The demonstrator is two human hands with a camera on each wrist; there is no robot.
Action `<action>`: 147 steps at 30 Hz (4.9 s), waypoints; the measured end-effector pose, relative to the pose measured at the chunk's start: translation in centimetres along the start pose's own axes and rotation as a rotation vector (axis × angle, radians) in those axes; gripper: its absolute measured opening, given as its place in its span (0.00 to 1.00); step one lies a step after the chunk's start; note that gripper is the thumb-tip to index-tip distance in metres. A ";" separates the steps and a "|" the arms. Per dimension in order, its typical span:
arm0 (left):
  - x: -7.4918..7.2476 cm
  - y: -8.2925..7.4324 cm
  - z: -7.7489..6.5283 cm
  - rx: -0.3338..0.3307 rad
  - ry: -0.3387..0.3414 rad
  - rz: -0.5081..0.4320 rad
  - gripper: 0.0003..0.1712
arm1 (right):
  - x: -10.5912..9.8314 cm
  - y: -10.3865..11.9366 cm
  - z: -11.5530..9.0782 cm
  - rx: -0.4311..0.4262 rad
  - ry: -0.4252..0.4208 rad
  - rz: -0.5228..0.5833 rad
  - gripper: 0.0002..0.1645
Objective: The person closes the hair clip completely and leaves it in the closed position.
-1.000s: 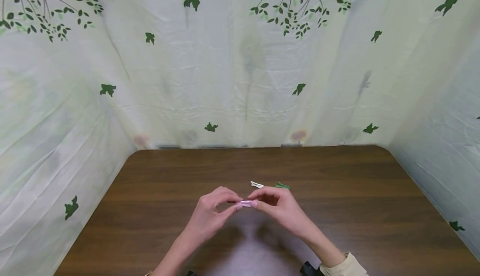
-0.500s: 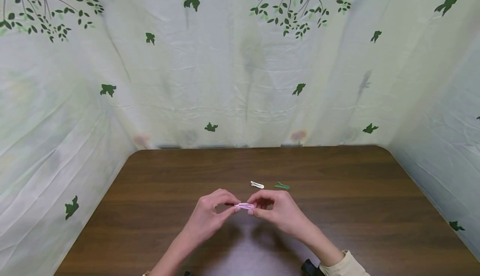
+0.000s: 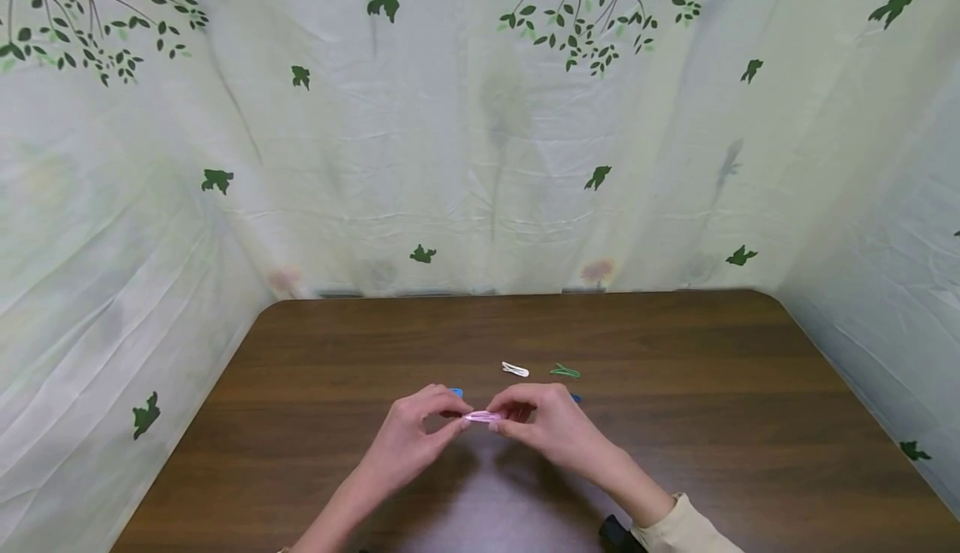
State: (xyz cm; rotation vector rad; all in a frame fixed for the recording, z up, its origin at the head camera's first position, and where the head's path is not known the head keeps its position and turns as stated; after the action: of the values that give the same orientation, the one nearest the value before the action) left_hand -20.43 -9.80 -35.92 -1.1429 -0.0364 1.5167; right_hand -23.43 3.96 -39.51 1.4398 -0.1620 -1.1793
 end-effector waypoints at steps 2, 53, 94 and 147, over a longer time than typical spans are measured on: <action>0.1 0.3 -0.3 -0.015 0.006 -0.002 0.16 | 0.3 -0.2 0.1 0.003 0.010 -0.006 0.06; 3.1 9.9 -3.3 -0.471 0.345 0.066 0.04 | 5.6 -4.4 4.4 0.185 0.232 -0.261 0.05; 2.2 9.8 -4.1 -0.499 0.289 -0.035 0.06 | 5.4 -4.3 3.5 0.168 0.228 -0.119 0.07; -1.5 16.2 -2.8 -0.613 0.270 -0.082 0.09 | 4.4 -7.4 9.7 0.212 0.139 -0.212 0.09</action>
State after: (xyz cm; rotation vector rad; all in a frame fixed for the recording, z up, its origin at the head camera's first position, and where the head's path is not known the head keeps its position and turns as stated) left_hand -30.86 -17.67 -46.03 -1.8018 -0.3809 1.2969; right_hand -32.11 -3.46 -45.75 1.7542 -0.0386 -1.2564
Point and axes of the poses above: each hand's wrist, its own z-axis towards the middle knuckle, its own x-axis out of the palm, y = z × x, the point moved 10 cm from there along z, towards the middle knuckle, and after that the axes turned 11 degrees about y, right-handed, at the moved point
